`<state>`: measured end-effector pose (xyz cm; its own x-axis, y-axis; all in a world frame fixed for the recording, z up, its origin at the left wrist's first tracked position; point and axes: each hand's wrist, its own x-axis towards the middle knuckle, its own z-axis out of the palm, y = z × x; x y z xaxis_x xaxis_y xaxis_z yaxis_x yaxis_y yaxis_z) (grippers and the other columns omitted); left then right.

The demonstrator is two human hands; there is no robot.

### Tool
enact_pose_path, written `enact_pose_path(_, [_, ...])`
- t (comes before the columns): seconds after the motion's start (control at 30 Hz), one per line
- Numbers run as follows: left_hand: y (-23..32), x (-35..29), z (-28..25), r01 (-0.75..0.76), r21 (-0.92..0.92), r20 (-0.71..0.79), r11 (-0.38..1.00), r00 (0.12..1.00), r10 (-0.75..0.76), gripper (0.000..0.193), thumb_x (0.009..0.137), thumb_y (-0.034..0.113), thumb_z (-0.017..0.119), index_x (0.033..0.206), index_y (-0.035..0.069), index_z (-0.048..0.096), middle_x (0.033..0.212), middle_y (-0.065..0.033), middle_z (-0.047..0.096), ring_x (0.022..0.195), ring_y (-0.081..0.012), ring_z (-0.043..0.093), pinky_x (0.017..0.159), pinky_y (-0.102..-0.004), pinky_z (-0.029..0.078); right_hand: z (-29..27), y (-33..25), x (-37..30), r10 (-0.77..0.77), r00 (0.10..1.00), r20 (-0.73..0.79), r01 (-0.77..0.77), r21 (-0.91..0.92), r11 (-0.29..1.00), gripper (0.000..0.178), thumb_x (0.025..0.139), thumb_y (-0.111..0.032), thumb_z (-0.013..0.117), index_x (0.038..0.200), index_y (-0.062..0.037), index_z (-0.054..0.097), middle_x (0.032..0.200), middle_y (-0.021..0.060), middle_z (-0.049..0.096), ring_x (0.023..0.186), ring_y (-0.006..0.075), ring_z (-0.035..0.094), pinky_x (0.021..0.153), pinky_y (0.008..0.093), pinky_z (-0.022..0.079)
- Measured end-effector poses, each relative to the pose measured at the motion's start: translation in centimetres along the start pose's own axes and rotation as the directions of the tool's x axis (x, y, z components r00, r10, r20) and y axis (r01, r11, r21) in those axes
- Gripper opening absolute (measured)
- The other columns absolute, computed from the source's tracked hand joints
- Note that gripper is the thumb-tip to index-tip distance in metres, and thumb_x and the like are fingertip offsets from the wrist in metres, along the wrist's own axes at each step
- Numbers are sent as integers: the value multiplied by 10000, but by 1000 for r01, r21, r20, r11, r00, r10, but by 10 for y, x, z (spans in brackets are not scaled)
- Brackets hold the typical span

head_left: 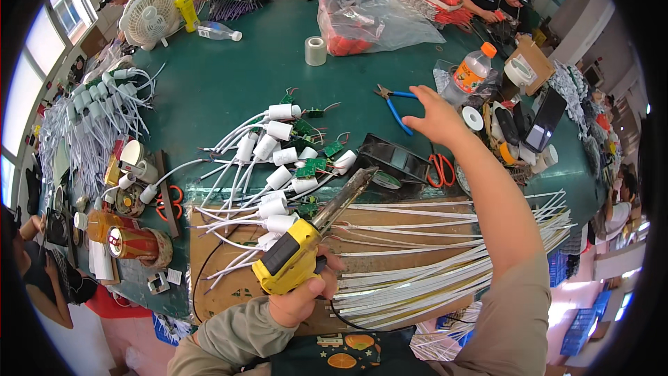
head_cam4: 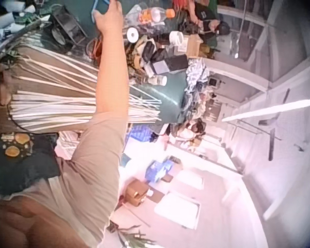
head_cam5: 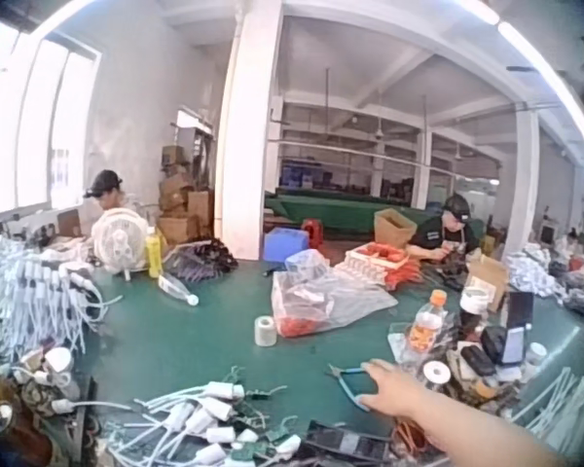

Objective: The person solders power supply circuit wires to LED strips using a soldering iron, aligning the components by hand and adjusting the soldering iron tip with pliers.

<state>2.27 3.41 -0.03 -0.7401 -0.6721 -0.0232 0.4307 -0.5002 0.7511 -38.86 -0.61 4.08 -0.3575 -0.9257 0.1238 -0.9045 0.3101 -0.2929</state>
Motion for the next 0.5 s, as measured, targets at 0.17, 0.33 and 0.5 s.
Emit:
enact_pose_path(0.17, [4,7,-7,-18,-111,47,994,999,24,577,871,338,643,1317,10,480,1021,-226,653,525,-202,559,573,-382,463,31,10,47,196,955,223,-145,-227,963,964,720,-495,769,1498,-108,351,1543,238,283,1360,375,417,1090,409,390])
enact_pose_path(0.33, [7,10,-7,115,-412,161,904,986,-52,544,914,409,548,1301,32,493,1046,-217,659,492,-184,524,499,-356,410,22,6,63,236,885,402,-111,-310,944,1044,671,-566,773,1510,-123,339,1524,242,308,1368,402,387,1106,441,368])
enact_pose_path(0.5, [6,13,-5,215,-529,241,821,966,-97,523,920,415,529,1290,47,506,1040,-195,662,471,-161,507,471,-324,396,20,14,61,232,900,369,-126,-289,949,1045,652,-561,785,1498,-119,360,1485,232,369,1302,408,460,1076,451,399])
